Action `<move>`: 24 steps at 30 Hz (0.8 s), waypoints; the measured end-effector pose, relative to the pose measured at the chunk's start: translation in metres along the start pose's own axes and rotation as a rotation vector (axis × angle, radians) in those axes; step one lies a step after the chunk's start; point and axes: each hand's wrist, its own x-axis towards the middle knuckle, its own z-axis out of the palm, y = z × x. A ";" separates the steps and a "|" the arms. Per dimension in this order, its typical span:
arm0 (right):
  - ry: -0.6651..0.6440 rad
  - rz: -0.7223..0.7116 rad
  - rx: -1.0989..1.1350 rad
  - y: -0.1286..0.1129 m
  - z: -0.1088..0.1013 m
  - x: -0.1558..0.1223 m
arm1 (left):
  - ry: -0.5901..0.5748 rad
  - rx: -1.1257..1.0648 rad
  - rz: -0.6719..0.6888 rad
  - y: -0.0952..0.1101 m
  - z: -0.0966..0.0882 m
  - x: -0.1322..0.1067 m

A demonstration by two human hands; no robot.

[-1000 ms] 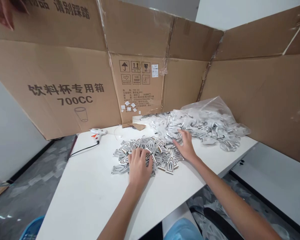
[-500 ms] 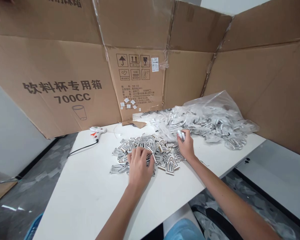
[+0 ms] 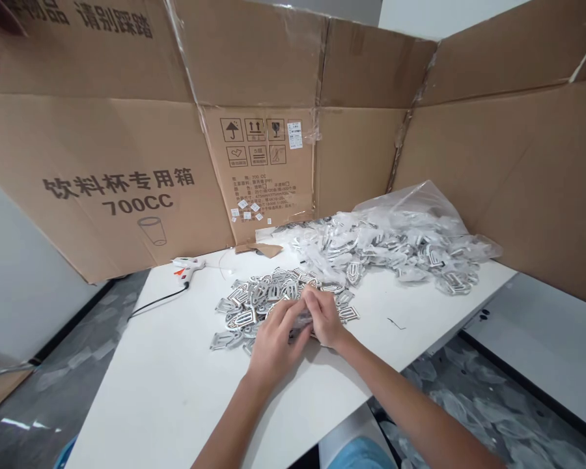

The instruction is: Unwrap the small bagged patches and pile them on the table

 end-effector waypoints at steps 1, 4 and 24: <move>0.040 -0.004 -0.025 0.000 0.003 0.001 | -0.006 -0.021 -0.001 -0.002 0.000 0.000; 0.189 -0.057 -0.078 0.001 0.005 -0.001 | 0.047 -0.049 -0.065 -0.004 0.000 -0.001; -0.016 -0.359 -0.385 0.002 -0.002 -0.009 | 0.243 -0.496 -0.504 0.008 -0.010 0.007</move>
